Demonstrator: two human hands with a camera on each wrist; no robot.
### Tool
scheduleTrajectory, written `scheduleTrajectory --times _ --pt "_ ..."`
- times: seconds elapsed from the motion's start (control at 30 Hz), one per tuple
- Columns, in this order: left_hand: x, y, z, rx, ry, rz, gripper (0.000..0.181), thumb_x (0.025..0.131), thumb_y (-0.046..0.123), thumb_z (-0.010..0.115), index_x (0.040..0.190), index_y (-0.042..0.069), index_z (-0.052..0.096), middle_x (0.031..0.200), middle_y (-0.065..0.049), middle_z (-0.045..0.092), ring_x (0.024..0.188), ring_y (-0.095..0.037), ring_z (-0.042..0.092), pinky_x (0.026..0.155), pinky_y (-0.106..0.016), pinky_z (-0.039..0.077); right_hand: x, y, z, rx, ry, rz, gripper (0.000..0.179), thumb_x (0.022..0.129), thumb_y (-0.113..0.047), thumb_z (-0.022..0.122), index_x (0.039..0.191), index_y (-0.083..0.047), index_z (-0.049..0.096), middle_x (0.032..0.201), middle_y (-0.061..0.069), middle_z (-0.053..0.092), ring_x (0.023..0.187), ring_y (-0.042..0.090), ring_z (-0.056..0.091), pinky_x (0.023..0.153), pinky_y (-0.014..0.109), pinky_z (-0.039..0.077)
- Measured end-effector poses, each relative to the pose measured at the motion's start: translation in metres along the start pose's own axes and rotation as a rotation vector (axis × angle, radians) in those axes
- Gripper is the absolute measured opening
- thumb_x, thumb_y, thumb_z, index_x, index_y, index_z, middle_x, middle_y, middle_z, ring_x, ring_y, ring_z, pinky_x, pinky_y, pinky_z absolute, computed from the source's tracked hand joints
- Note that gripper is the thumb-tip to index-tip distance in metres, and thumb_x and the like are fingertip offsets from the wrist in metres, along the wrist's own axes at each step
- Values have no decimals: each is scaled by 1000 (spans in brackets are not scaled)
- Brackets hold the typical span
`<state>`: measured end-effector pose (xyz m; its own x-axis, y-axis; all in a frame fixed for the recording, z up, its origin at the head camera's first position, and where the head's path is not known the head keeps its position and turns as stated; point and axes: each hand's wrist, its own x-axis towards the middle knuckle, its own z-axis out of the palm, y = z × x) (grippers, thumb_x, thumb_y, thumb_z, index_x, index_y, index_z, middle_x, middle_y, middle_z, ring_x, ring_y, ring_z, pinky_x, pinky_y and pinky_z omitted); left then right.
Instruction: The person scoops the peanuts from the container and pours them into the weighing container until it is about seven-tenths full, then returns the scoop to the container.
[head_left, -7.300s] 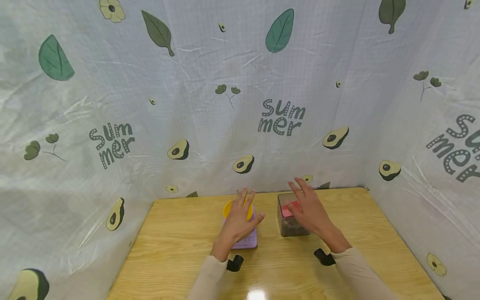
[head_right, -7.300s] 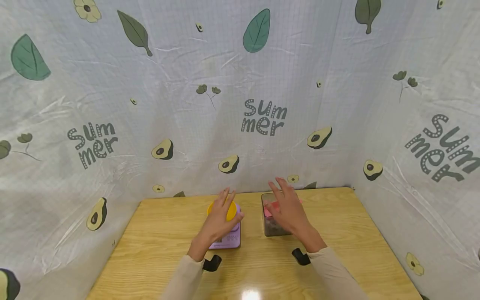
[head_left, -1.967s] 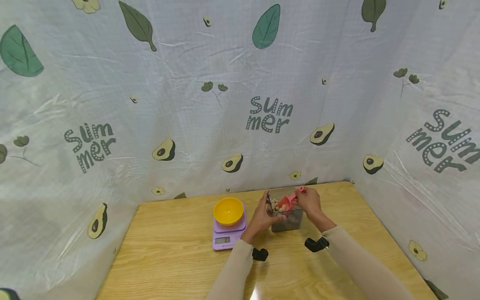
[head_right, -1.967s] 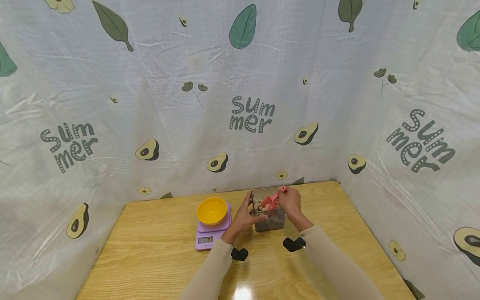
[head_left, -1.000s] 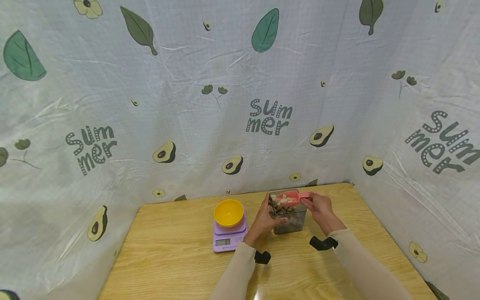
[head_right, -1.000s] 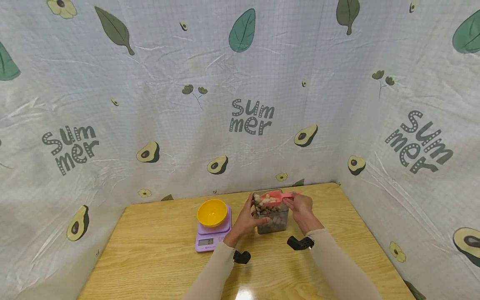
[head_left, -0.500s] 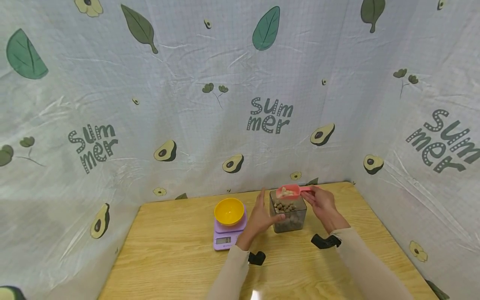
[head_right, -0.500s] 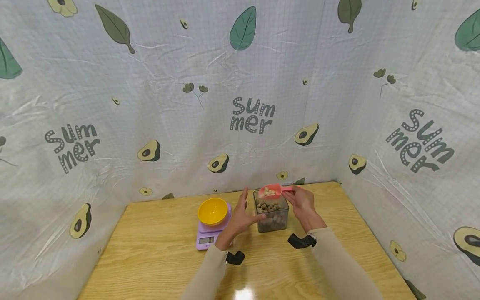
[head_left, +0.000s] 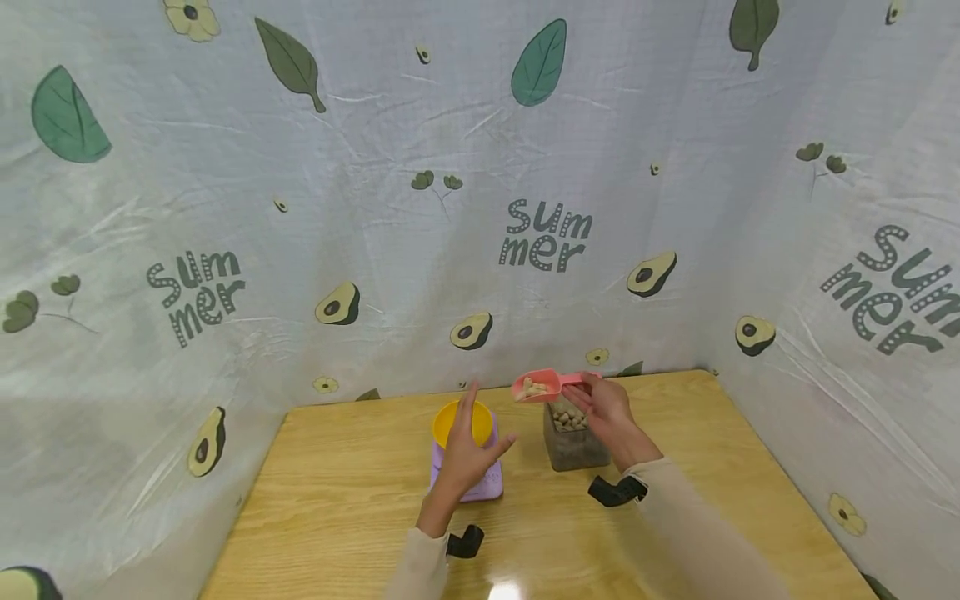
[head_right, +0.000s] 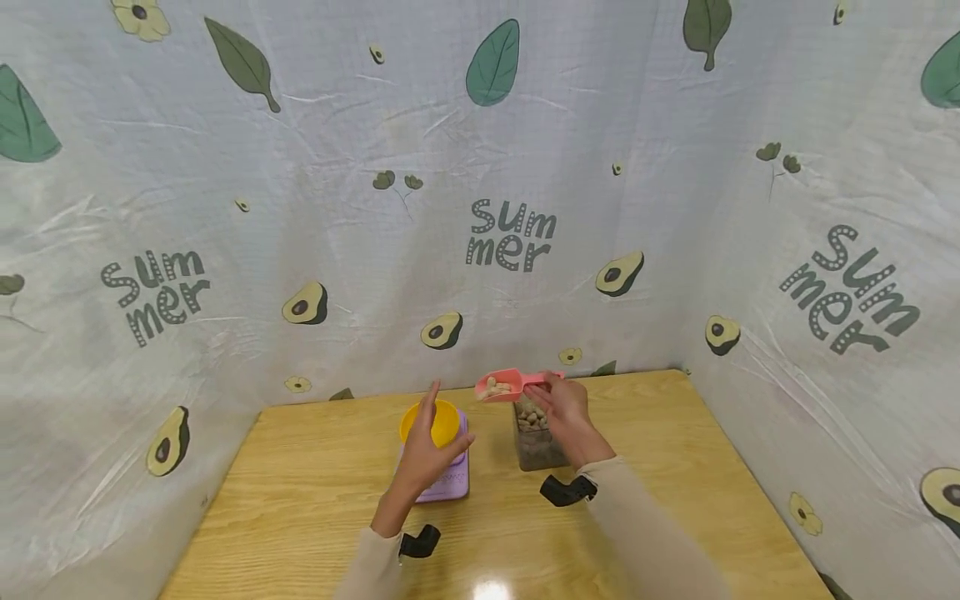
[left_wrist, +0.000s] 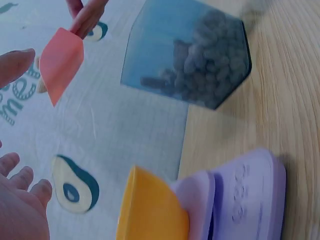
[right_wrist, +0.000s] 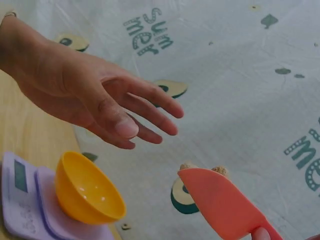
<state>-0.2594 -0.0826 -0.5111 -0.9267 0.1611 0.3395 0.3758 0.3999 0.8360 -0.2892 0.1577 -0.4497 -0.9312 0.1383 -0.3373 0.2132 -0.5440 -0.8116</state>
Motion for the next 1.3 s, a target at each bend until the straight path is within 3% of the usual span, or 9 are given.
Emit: scheduleTrajectory --times 0.17,0.33,0.53,0.67,0.8,1.07,1.17,1.3 --pt "-5 -14 -16 52 46 -46 100 80 32 80 158 31 17 164 -5 21 145 -38 32 115 -63 29 5 16 16 -41 4 -24 35 105 -11 43 135 6 44 99 9 62 80 9 72 87 27 57" --pt "-7 -31 -27 102 56 -109 106 77 39 81 158 22 15 165 -6 17 144 -39 34 114 -60 31 13 33 32 -62 10 -47 31 103 -9 46 129 9 47 105 14 60 78 10 71 84 27 59" --pt "-7 -52 -30 118 -9 -169 116 74 46 82 159 15 10 165 -12 11 146 -41 29 117 -60 27 25 52 44 -111 21 -63 33 103 -9 46 127 13 47 112 22 59 77 12 70 81 28 60" --pt "-5 -63 -30 137 -26 -203 118 73 47 83 158 11 10 165 -14 11 147 -42 27 117 -60 26 31 64 51 -159 14 -69 36 104 -10 44 130 14 45 124 31 56 94 24 72 88 34 58" --pt "-5 -72 -30 136 -33 -240 118 74 47 83 158 9 9 165 -16 12 147 -43 25 118 -60 24 33 77 57 -205 7 -79 37 104 -10 44 131 14 45 126 34 56 110 36 67 90 38 57" --pt "-9 -88 -31 131 -45 -248 113 77 41 82 155 -3 14 157 -28 26 141 -45 35 117 -59 29 36 96 67 -347 14 -131 35 104 -14 45 127 12 53 115 34 64 96 32 73 85 37 59" --pt "-9 -92 -30 114 -43 -233 112 77 40 82 154 -5 15 156 -29 28 141 -45 36 116 -58 30 35 99 71 -499 3 -209 34 104 -19 47 121 8 59 109 29 69 94 31 74 82 36 60" --pt "-9 -93 -30 103 -41 -213 111 77 39 82 154 -6 15 156 -30 28 141 -46 35 116 -58 29 31 103 77 -728 -50 -446 26 103 -19 51 106 3 65 97 21 73 82 27 75 70 31 61"
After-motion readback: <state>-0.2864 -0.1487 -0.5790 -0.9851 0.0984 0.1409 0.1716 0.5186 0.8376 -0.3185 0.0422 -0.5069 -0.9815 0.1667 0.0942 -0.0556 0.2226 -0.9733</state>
